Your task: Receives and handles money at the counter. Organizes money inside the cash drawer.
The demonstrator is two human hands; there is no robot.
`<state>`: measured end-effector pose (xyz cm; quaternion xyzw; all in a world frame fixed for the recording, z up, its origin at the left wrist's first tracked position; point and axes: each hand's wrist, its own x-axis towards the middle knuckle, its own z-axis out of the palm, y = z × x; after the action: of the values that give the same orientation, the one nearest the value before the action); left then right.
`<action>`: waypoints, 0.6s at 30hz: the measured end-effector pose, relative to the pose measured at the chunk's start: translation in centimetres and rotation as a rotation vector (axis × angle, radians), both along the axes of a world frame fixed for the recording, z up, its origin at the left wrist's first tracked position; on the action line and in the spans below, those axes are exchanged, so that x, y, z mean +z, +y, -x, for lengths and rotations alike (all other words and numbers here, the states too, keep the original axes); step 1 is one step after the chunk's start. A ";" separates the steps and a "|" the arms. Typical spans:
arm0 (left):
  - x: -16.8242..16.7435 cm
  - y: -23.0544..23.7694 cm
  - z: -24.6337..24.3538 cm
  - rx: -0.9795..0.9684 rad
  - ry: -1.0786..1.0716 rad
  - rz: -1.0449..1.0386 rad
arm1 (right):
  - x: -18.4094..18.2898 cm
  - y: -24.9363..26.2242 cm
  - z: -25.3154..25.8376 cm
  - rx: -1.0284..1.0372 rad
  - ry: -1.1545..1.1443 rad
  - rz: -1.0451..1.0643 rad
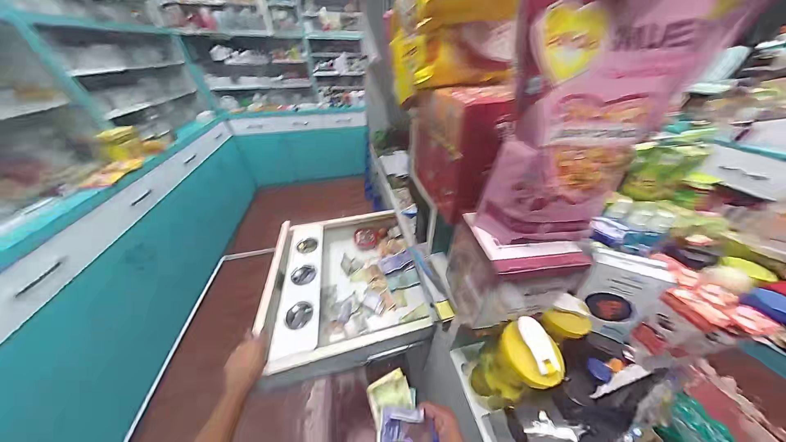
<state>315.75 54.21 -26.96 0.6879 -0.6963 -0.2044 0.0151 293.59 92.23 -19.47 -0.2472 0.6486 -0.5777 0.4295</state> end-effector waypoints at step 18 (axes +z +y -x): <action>0.5 -0.4 0.2 0.027 0.102 -0.102 | -6.9 -25.3 11.1 0.092 0.578 -0.463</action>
<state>315.59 53.78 -26.49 0.6857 -0.6740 -0.2741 0.0184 282.45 66.92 -26.34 -0.3255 0.8448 -0.3019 0.2987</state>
